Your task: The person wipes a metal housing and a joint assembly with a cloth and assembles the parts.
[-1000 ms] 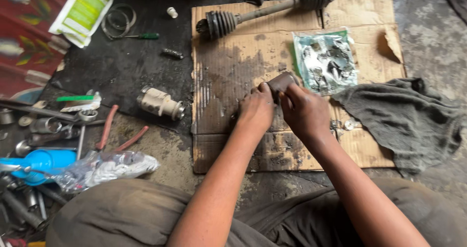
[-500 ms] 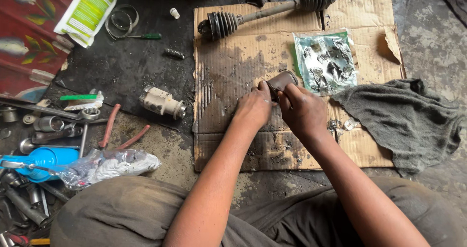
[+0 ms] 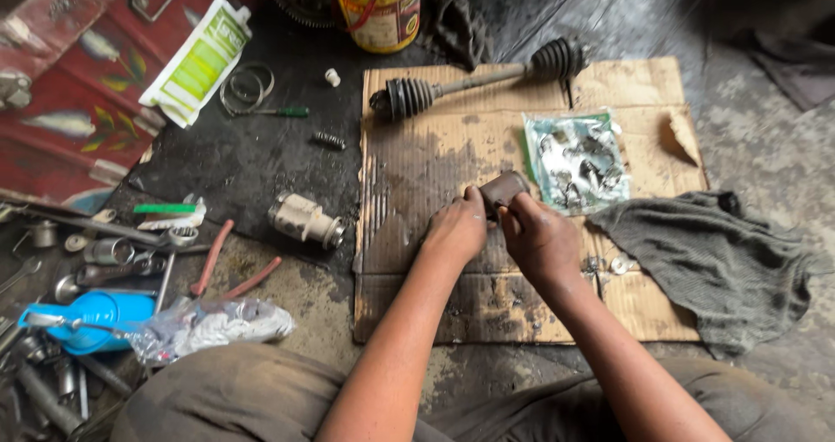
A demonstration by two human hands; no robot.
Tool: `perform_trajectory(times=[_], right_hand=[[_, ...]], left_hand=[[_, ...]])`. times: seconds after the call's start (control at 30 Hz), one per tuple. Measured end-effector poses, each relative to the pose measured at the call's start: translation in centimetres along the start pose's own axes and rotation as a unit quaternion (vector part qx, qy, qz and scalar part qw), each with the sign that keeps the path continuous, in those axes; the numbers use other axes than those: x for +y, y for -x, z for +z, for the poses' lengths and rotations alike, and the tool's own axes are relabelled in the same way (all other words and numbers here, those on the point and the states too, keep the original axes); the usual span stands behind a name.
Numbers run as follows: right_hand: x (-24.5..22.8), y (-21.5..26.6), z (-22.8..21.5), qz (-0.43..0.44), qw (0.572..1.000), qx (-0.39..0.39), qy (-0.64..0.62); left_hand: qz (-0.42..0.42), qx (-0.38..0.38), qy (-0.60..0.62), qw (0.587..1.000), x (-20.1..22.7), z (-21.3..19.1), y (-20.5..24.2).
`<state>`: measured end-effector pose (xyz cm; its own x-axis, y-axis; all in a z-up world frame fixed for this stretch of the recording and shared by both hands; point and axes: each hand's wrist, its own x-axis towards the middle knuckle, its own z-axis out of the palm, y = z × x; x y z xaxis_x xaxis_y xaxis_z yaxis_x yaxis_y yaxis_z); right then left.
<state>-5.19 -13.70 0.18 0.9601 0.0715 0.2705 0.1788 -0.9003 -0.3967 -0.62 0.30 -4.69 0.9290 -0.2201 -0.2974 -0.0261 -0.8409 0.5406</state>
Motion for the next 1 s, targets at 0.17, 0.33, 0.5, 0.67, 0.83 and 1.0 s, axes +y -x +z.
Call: perform_trajectory(times=[0.17, 0.33, 0.5, 0.67, 0.83, 1.0], right_hand=[[0.3, -0.9, 0.1, 0.002, 0.999, 0.028, -0.045], [0.3, -0.7, 0.1, 0.014, 0.999, 0.012, -0.041], [0.4, -0.9, 0.0, 0.003, 1.0, 0.015, -0.012], [0.3, -1.2, 0.0, 0.013, 1.0, 0.004, -0.005], [0.7, -0.4, 0.3, 0.014, 1.0, -0.016, -0.01], [1.5, -0.2, 1.1, 0.049, 0.996, -0.069, -0.011]], left_hand=[[-0.013, -0.009, -0.037, 0.999, 0.2, 0.7, -0.6], [-0.021, -0.008, -0.045, 0.999, 0.5, 0.9, -0.2], [-0.019, 0.001, -0.044, 0.999, 0.8, 0.4, 0.1], [-0.046, -0.053, -0.057, 0.996, 1.3, -0.2, 0.1], [-0.047, -0.071, -0.07, 0.994, 1.9, -0.8, 0.7], [-0.072, -0.123, -0.088, 0.986, 2.9, -1.5, 0.9]])
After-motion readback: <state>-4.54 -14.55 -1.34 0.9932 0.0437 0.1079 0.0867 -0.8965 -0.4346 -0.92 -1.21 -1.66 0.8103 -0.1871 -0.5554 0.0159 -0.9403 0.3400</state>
